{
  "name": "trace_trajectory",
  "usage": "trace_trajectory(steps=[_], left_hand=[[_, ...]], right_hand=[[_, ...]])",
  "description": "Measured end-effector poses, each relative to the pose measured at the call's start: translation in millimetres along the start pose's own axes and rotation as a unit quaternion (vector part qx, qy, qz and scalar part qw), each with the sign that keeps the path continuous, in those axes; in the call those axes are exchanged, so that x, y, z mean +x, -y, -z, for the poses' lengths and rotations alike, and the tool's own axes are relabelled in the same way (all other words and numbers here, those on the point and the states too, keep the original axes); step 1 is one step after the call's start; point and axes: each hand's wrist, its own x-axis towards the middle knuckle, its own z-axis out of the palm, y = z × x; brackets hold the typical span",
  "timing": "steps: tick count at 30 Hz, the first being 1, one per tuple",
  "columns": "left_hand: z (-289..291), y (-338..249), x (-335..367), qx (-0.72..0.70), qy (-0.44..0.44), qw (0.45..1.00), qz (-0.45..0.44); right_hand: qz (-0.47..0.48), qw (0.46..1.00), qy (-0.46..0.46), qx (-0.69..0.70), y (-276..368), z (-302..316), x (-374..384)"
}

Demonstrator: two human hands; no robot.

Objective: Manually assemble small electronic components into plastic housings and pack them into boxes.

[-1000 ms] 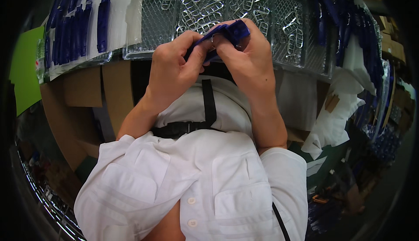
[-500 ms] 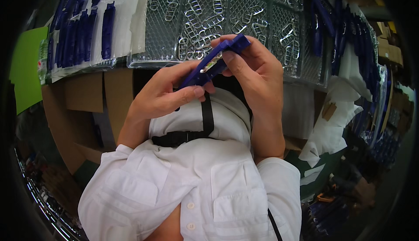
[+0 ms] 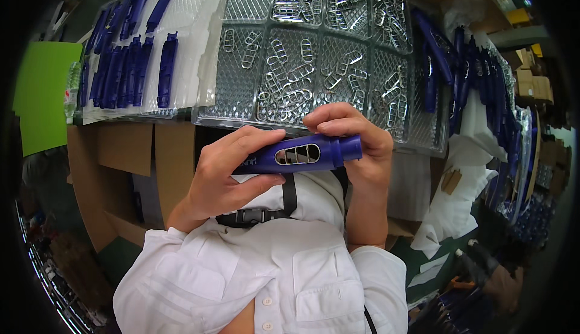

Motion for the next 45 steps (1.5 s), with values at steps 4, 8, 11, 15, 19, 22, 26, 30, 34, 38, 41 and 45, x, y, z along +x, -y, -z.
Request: trace_trajectory(steps=[4,8,11,15,19,22,26,30,34,38,41,45], left_hand=[[-1.2,-0.9,-1.3,0.058,-0.026,0.998,-0.012],[-1.5,-2.6,-3.9,0.085,-0.034,0.996,-0.019],[-2.4,-3.5,-5.2,0.099,-0.036,0.994,-0.021],[-2.2,-5.2,-4.9,0.108,-0.032,0.994,-0.015],[-1.4,-5.3,0.4,0.122,-0.034,0.992,-0.019],[0.4,-5.3,7.6,0.125,-0.026,0.992,-0.011],[2.1,-1.4,18.9,0.115,0.003,0.992,-0.048],[4.5,-4.9,28.2,0.182,0.055,0.977,-0.099],[27.1,-1.2,58.2,0.182,0.033,0.975,-0.125],[70.8,24.6,131.3,0.269,-0.053,0.956,-0.099],[118.9,78.4,227.2,0.327,-0.081,0.941,-0.035],[199.3,169.3,332.8,0.501,-0.155,0.851,-0.04]], right_hand=[[-0.02,1.0,-0.001,-0.016,-7.6,2.8,-1.6],[-0.021,1.0,0.001,-0.004,-15.0,5.7,-2.8],[-0.027,0.999,0.004,0.019,-17.8,6.5,-3.2],[-0.055,0.997,-0.008,0.05,-18.9,7.4,-2.4],[-0.072,0.994,-0.032,0.081,-20.5,8.2,0.1],[-0.064,0.993,-0.038,0.095,-23.7,10.9,6.8],[-0.07,0.99,-0.046,0.116,-30.1,18.5,13.9],[-0.066,0.984,-0.033,0.162,-25.0,23.6,19.5],[-0.137,0.977,-0.161,0.007,0.2,14.7,21.8],[-0.116,0.981,-0.153,-0.029,16.2,30.0,6.1],[-0.118,0.98,-0.153,-0.049,21.7,34.1,1.8],[-0.158,0.975,-0.146,-0.051,18.3,34.6,4.6]])
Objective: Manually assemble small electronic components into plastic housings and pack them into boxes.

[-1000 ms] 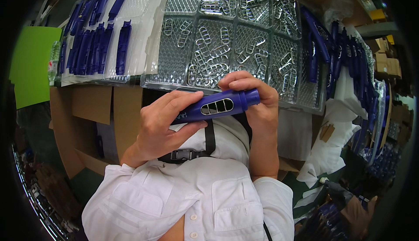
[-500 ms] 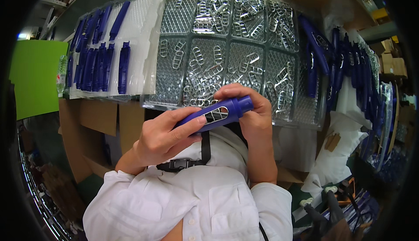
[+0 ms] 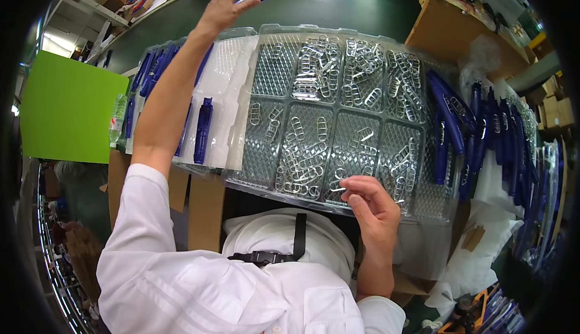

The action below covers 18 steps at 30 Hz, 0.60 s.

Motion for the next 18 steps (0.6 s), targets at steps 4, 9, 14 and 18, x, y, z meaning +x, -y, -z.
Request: trace_trajectory(steps=[4,9,14,18], left_hand=[[49.6,-20.7,-13.1,-0.197,-0.141,0.97,0.032],[154.6,-38.4,-177.3,-0.348,-0.352,0.855,0.155],[195.7,6.0,-395.7,-0.269,-0.457,0.742,0.41],[189.7,46.1,-596.9,-0.237,-0.407,0.622,0.626]], right_hand=[[0.023,0.995,-0.04,-0.083,1.8,-4.0,-0.6],[0.109,0.943,-0.09,-0.3,21.9,-9.2,26.1],[0.208,0.819,0.006,-0.534,32.5,-35.7,117.9],[0.201,0.712,0.053,-0.67,-3.2,-60.3,203.3]])
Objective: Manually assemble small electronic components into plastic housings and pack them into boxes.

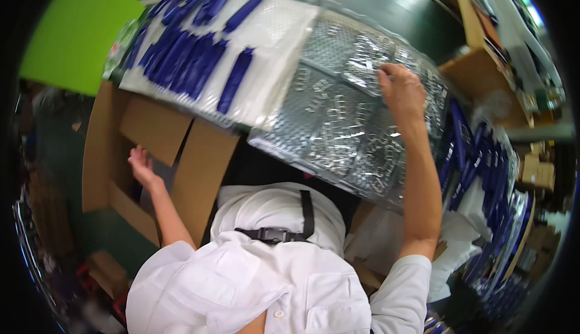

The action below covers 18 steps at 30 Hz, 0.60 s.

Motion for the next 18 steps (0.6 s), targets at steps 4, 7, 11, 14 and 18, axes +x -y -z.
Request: trace_trajectory(steps=[4,7,11,14,18], left_hand=[[120.9,64.9,35.3,0.133,-0.108,0.985,0.016],[103.9,-4.2,-12.0,0.396,-0.157,0.892,-0.155],[181.0,-9.6,20.9,0.476,-0.292,0.788,-0.259],[203.9,27.4,62.2,0.476,-0.225,0.849,-0.043],[228.4,116.2,127.5,0.531,-0.108,0.839,-0.057]], right_hand=[[-0.018,0.994,0.087,-0.06,-26.3,-41.5,34.7],[-0.004,0.997,0.077,-0.032,-74.2,-37.9,35.0],[-0.034,0.997,0.018,0.063,-102.0,-39.8,34.4],[-0.048,0.98,0.022,0.191,-79.4,-21.5,17.6],[-0.103,0.946,0.052,0.302,-20.3,-5.9,-20.1]])
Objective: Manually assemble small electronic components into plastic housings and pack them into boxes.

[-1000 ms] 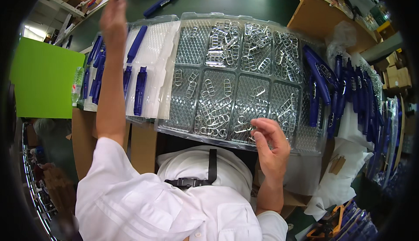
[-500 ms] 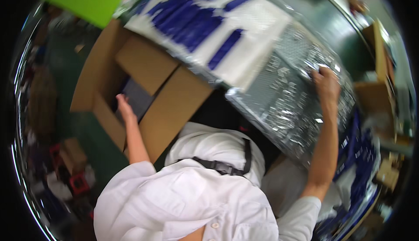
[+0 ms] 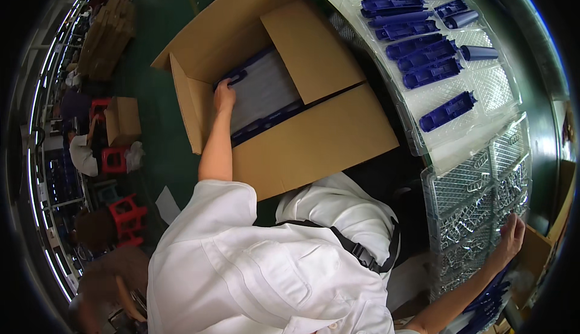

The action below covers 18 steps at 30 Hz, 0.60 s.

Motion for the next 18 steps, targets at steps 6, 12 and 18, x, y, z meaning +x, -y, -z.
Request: trace_trajectory(steps=[6,12,18], left_hand=[[-40.4,27.6,42.5,0.135,0.129,0.982,-0.039],[-63.5,18.1,46.3,0.17,0.063,0.976,-0.12],[-79.8,48.6,67.0,0.271,0.013,0.931,-0.244]], right_hand=[[-0.055,0.994,-0.094,0.008,-3.3,15.6,-62.6],[-0.032,0.995,-0.088,0.024,-17.4,32.2,-99.9],[-0.104,0.984,-0.05,0.137,13.4,11.5,-114.4]])
